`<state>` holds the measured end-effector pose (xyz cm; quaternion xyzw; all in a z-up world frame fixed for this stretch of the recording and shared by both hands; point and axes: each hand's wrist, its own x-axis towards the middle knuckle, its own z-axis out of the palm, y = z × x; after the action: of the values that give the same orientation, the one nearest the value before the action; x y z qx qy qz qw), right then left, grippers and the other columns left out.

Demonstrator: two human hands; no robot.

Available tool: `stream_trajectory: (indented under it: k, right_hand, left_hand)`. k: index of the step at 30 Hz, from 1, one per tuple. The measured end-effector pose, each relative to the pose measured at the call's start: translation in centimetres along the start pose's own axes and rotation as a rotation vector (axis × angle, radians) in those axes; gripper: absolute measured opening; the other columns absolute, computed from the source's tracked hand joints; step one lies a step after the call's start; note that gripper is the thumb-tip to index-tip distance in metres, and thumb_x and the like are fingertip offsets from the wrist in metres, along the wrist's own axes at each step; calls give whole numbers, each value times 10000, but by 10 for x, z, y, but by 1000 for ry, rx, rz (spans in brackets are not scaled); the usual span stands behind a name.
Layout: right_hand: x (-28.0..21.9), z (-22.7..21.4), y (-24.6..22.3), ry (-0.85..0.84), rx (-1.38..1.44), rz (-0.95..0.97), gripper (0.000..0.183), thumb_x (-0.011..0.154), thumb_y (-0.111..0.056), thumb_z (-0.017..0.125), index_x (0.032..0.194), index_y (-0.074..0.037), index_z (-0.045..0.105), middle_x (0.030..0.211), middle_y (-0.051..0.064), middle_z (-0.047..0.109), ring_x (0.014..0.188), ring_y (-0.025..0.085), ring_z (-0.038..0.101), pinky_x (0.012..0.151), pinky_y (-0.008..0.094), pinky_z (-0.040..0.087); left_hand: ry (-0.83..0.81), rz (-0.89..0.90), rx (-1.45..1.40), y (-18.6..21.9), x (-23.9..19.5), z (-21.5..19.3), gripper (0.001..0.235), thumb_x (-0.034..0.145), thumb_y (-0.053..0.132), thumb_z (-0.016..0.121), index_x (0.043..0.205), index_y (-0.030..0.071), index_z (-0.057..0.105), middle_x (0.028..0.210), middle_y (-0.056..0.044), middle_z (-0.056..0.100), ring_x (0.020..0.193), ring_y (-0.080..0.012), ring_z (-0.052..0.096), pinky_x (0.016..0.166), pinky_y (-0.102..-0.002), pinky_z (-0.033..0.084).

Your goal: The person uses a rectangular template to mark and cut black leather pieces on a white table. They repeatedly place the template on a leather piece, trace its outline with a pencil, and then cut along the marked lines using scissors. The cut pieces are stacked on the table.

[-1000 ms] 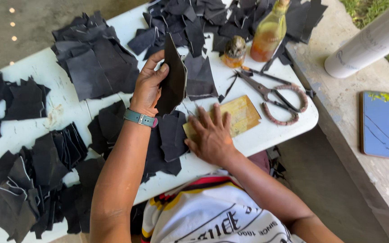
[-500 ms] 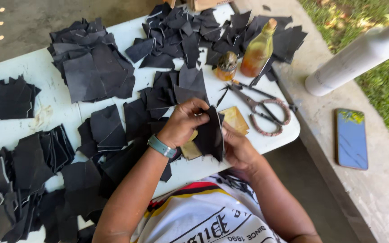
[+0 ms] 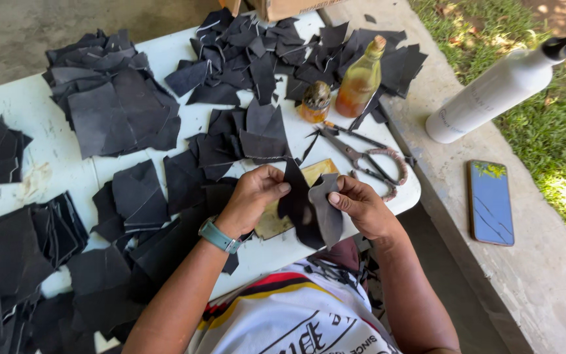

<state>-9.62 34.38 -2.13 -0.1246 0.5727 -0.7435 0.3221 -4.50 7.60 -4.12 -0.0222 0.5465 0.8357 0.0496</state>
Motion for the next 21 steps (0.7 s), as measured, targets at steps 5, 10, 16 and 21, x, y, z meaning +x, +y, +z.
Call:
stream_trajectory:
  k: [5,10,16,21]
  right_hand:
    - [7,-3,-12,176,-268,-79,200,966,-179,734,1055,-28,639,1004,29,669,929,111,609,831,298,506]
    - [-12,17,-20,211,-759,-150,243,950,-218,701,986,-8,583,1197,-53,636,955,97,621,819,275,514]
    - [-49,-1,12,293,-540,-46,215,1012,-177,728,969,2,617,863,51,594,808,123,532,690,302,460]
    - [-55,-29,-10,462,-51,-180,172,993,-207,677,1083,-63,656,831,49,656,646,137,587,564,278,481]
  left_hand:
    - [86,-18,165,4,12,1,138,893,44,729,1017,-4,692,926,-21,721,873,-68,652,810,-229,541]
    - [75,-92,576,-4,5,-2,320,848,75,753,1144,-19,678,1008,-116,760,916,-154,717,782,-283,568]
    - [-42,-20,844,17,1,3,300,817,95,775,1109,40,734,967,-125,799,904,-195,774,782,-331,582]
    - [-93,-134,1012,39,13,-3,290,815,106,783,1103,89,755,879,-151,778,815,-251,763,734,-369,581]
